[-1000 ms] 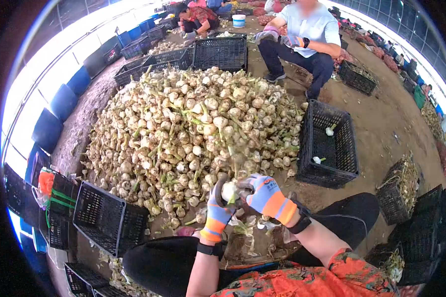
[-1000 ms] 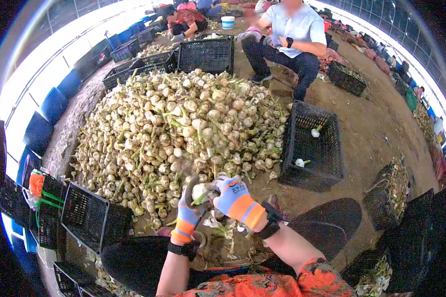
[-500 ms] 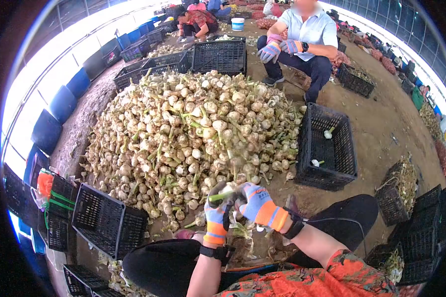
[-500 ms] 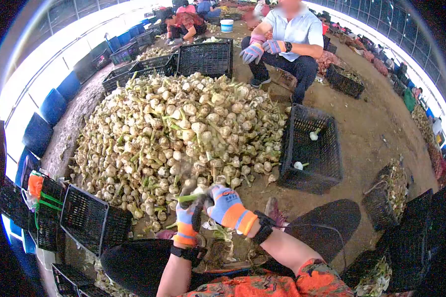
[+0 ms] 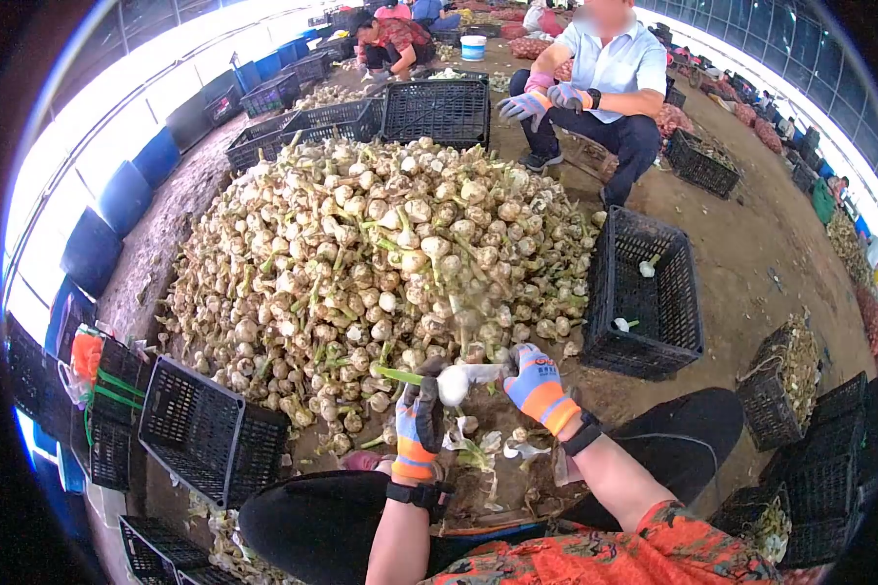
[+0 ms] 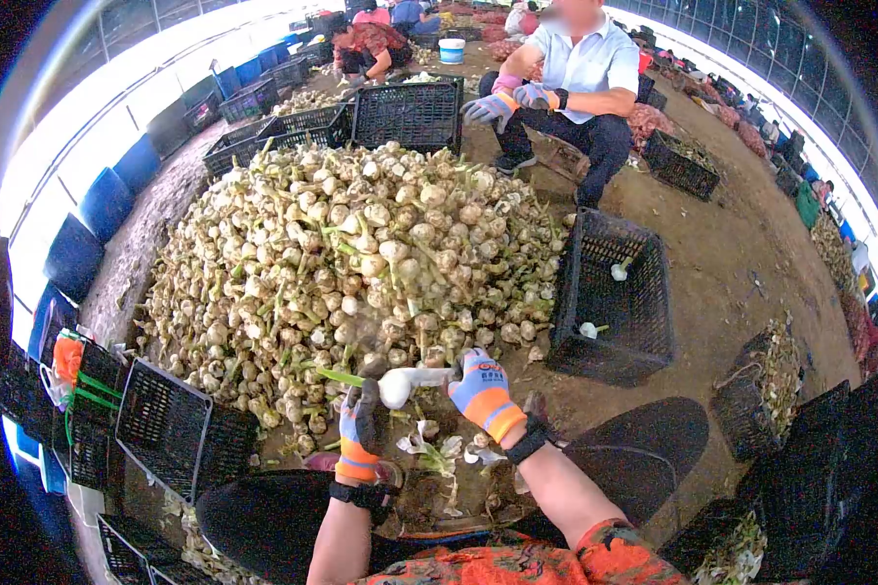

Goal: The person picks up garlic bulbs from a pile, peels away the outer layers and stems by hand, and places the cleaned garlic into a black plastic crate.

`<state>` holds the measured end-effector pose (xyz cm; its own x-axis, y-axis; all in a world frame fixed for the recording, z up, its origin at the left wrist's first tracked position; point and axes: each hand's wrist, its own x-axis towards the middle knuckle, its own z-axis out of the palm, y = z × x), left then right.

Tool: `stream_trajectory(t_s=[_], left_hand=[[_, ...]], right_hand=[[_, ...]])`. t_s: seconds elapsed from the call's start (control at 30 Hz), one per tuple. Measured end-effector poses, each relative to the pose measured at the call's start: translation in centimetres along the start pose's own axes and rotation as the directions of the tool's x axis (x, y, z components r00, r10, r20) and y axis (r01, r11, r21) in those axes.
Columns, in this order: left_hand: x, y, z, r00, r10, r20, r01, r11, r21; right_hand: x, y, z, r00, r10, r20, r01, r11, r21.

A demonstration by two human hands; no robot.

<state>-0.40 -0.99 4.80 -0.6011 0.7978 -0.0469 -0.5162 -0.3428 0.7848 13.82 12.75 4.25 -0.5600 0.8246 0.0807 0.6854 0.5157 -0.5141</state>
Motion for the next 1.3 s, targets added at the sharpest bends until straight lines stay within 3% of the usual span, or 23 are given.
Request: stream_trajectory(t_s=[0.17, 0.23, 0.27, 0.33, 0.37, 0.4, 0.43, 0.53, 0.57, 0.67, 0.73, 0.8, 0.83, 0.87, 0.9, 0.93, 0.97, 1.03, 1.1, 1.13, 1.2, 1.23, 1.3], left_hand=[[0.4, -0.6, -0.7, 0.996, 0.011, 0.083, 0.023, 0.916, -0.400], [0.9, -0.7, -1.7, 0.997, -0.037, 0.065, 0.063, 0.880, -0.471], [1.1, -0.7, -2.2, 0.995, -0.083, 0.053, 0.098, 0.835, -0.541], [0.6, 0.3, -1.3, 0.997, -0.070, 0.029, 0.075, 0.868, -0.491], [0.5, 0.6, -1.1, 0.998, -0.040, 0.051, 0.062, 0.825, -0.562], [0.4, 0.5, -0.9, 0.997, -0.012, 0.072, 0.055, 0.775, -0.630], [0.7, -0.6, -1.9, 0.996, -0.014, 0.087, 0.058, 0.848, -0.527], [0.3, -0.9, -0.4, 0.999, -0.037, 0.035, 0.044, 0.966, -0.253], [0.5, -1.5, -0.6, 0.997, -0.066, -0.028, 0.060, 0.983, -0.171], [0.7, -3.1, -1.3, 0.998, -0.039, -0.052, 0.034, 0.994, -0.104], [0.9, -2.6, -1.3, 0.983, -0.133, -0.124, 0.067, 0.898, -0.435], [1.9, -0.5, -1.8, 0.985, -0.100, -0.143, -0.002, 0.811, -0.584], [2.4, -0.3, -2.6, 0.986, -0.037, -0.161, -0.061, 0.826, -0.560], [2.3, -0.7, -3.1, 0.983, 0.055, -0.176, -0.119, 0.919, -0.376], [2.0, -1.1, -3.2, 0.996, -0.012, -0.087, -0.006, 0.979, -0.202], [1.4, -1.6, -3.2, 0.995, -0.099, -0.012, 0.099, 0.995, -0.013], [1.1, -4.6, -4.7, 0.948, -0.248, -0.200, 0.235, 0.968, -0.084], [1.4, -8.0, -6.2, 0.966, -0.235, -0.109, 0.201, 0.946, -0.254], [1.4, -3.1, -3.4, 0.913, -0.216, -0.346, 0.247, 0.968, 0.049], [2.6, -6.5, -11.0, 0.994, -0.009, -0.113, 0.037, 0.968, 0.247], [2.5, -1.6, -6.4, 0.845, -0.098, -0.526, 0.106, 0.994, -0.015], [2.3, -2.6, -8.5, 0.886, -0.084, -0.455, 0.088, 0.996, -0.012], [2.6, -4.8, -9.8, 0.890, -0.038, -0.455, 0.074, 0.995, 0.060]], right_hand=[[-1.8, 2.5, 3.1, 0.964, 0.118, 0.237, -0.090, 0.988, -0.126], [-2.6, 3.4, 3.5, 0.856, 0.119, 0.503, -0.066, 0.990, -0.123], [-3.0, 3.9, 3.9, 0.853, 0.120, 0.509, -0.067, 0.990, -0.120], [-3.0, 4.2, 4.3, 0.851, 0.045, 0.523, -0.087, 0.995, 0.056], [-3.2, 4.1, 4.7, 0.878, -0.074, 0.472, -0.175, 0.869, 0.462], [-3.2, 1.1, 1.9, 0.827, -0.070, 0.558, -0.448, 0.516, 0.730], [-3.1, -1.8, -0.5, 0.773, -0.109, 0.625, -0.626, 0.027, 0.779], [-2.1, -3.7, 0.9, 0.906, -0.034, 0.422, -0.423, -0.035, 0.906], [-2.1, -3.4, 0.3, 0.891, 0.002, 0.454, -0.451, 0.110, 0.886], [-2.2, -1.9, 2.4, 0.931, -0.063, 0.359, -0.358, 0.025, 0.933], [-2.6, -0.1, 4.7, 0.933, -0.002, 0.359, -0.358, 0.092, 0.929], [-3.7, 2.8, 7.5, 0.912, 0.148, 0.383, -0.368, 0.710, 0.600], [-4.4, 3.7, 8.2, 0.874, 0.071, 0.480, -0.297, 0.860, 0.414], [-4.6, 4.6, 9.0, 0.870, 0.073, 0.487, -0.302, 0.860, 0.411], [-4.8, 4.0, 8.1, 0.708, -0.035, 0.705, -0.673, 0.272, 0.688], [-5.0, 3.2, 7.3, 0.586, -0.285, 0.758, -0.785, -0.432, 0.445], [-4.3, 2.3, 7.1, 0.658, -0.383, 0.648, -0.718, -0.579, 0.387], [-1.5, 1.6, 4.9, 0.886, -0.214, 0.412, -0.429, -0.718, 0.549], [0.8, 5.1, 2.1, 0.967, -0.075, 0.244, -0.203, -0.806, 0.556], [1.7, 7.2, 0.9, 0.985, -0.032, 0.167, -0.118, -0.835, 0.538], [2.1, 9.1, 3.6, 0.988, -0.016, 0.155, -0.123, -0.695, 0.709], [2.3, 9.3, 6.4, 0.970, -0.003, 0.243, -0.215, -0.476, 0.853], [1.1, 8.8, 15.2, 0.895, -0.008, 0.446, -0.412, 0.367, 0.834]])
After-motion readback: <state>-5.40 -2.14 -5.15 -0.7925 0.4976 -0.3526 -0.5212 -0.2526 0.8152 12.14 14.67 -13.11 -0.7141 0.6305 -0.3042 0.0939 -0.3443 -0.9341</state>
